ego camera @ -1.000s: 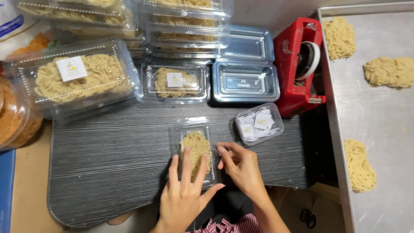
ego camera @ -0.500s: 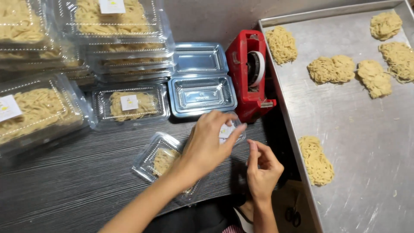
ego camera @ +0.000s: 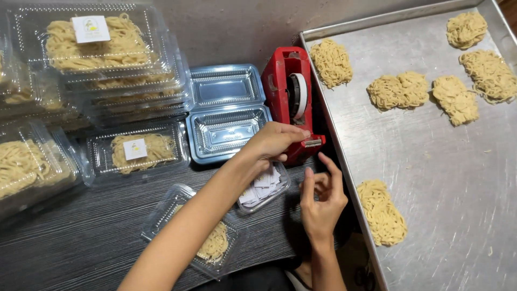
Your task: The person places portions of noodles into clear plastic containers, seals them with lids, and affixes small labels using a tape dispenser. The process is repeated for multiple units, with finished containers stacked nearby.
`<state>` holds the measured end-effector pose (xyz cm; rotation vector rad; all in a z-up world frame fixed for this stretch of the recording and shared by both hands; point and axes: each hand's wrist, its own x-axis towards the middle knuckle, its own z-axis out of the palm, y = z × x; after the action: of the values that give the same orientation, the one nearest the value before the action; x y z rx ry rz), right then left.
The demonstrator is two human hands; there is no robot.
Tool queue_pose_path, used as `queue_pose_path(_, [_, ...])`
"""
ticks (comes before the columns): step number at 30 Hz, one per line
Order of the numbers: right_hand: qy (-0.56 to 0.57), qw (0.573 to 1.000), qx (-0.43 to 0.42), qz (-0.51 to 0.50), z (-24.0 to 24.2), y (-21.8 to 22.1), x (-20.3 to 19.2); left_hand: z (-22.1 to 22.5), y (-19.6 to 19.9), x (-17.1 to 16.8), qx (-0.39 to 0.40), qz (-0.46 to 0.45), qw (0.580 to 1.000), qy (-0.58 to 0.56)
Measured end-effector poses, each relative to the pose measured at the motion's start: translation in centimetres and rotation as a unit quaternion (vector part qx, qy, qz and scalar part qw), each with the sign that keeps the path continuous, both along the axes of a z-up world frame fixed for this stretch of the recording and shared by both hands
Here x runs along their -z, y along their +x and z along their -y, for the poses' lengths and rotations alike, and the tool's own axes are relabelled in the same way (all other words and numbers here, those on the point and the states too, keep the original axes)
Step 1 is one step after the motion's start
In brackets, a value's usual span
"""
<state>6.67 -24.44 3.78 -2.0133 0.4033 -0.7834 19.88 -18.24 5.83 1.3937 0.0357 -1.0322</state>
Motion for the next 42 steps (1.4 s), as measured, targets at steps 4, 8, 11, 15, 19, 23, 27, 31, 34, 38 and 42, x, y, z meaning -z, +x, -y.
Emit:
queue_pose_path(4, [-0.02,0.999,0.026,0.035,0.9,2.7,0.3,0.8,0.0,4.4,-0.04,0.057,0.997,-0.032])
queue_pose_path(8, [0.018,0.999,0.043,0.021,1.6,4.1,0.5,0.7,-0.1,4.5,-0.053,0.02,0.992,-0.108])
queue_pose_path(11, [0.099,0.994,0.04,0.007,2.1,4.4,1.1,0.6,-0.2,4.2,-0.056,0.024,0.993,-0.102])
queue_pose_path(15, [0.159,0.987,0.025,0.002,2.9,4.4,1.9,0.0,-1.0,1.8,-0.05,0.054,0.995,-0.063])
queue_pose_path(19, [0.178,0.984,0.024,-0.006,2.3,4.2,1.2,0.1,-1.1,1.9,-0.057,0.085,0.994,-0.038])
queue_pose_path(23, [0.228,0.973,0.021,0.007,2.1,4.0,1.8,1.1,-0.6,3.7,-0.066,0.13,0.989,-0.025])
queue_pose_path(27, [0.282,0.959,0.009,0.024,1.9,4.0,2.1,1.9,-0.3,5.0,-0.068,0.169,0.983,-0.007])
queue_pose_path(31, [0.283,0.959,0.0,0.021,1.8,3.6,2.3,1.8,-0.5,4.6,-0.077,0.17,0.982,-0.009])
queue_pose_path(34, [0.258,0.965,-0.021,0.039,2.0,3.6,3.2,0.9,-1.0,3.0,-0.068,0.128,0.989,-0.018])
queue_pose_path(38, [0.173,0.982,-0.03,0.061,2.4,3.7,4.1,0.8,-1.4,2.0,-0.072,0.12,0.99,-0.015])
queue_pose_path(42, [0.097,0.993,-0.016,0.06,2.0,3.9,3.9,0.8,-1.5,1.7,-0.073,0.116,0.99,-0.016])
